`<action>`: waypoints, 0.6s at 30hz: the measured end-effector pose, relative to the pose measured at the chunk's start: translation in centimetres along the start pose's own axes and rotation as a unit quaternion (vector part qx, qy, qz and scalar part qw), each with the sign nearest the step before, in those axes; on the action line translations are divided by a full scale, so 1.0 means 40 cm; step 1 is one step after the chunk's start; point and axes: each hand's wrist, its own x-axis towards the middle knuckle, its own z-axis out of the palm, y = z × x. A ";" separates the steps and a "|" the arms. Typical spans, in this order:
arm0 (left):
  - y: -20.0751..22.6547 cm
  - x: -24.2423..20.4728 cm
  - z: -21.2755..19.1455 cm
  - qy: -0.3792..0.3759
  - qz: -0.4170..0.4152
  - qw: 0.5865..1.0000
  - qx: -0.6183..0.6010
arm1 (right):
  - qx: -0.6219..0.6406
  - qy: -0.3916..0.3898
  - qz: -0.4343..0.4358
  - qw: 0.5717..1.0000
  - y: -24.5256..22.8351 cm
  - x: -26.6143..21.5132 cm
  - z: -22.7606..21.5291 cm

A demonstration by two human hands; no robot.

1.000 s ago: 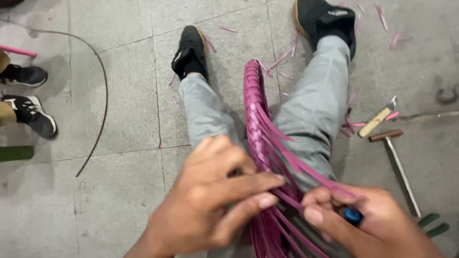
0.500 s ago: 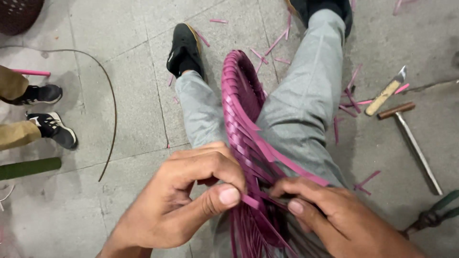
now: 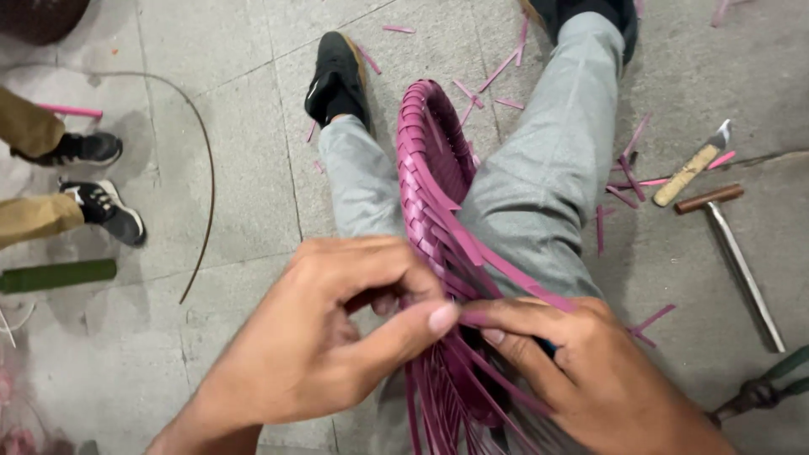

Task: Weaving a circular purple seat base using plastic strips and hand tools.

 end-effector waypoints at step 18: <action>-0.006 0.036 -0.023 -0.022 -0.039 0.965 0.260 | -0.039 0.057 -0.046 0.997 0.067 0.022 0.068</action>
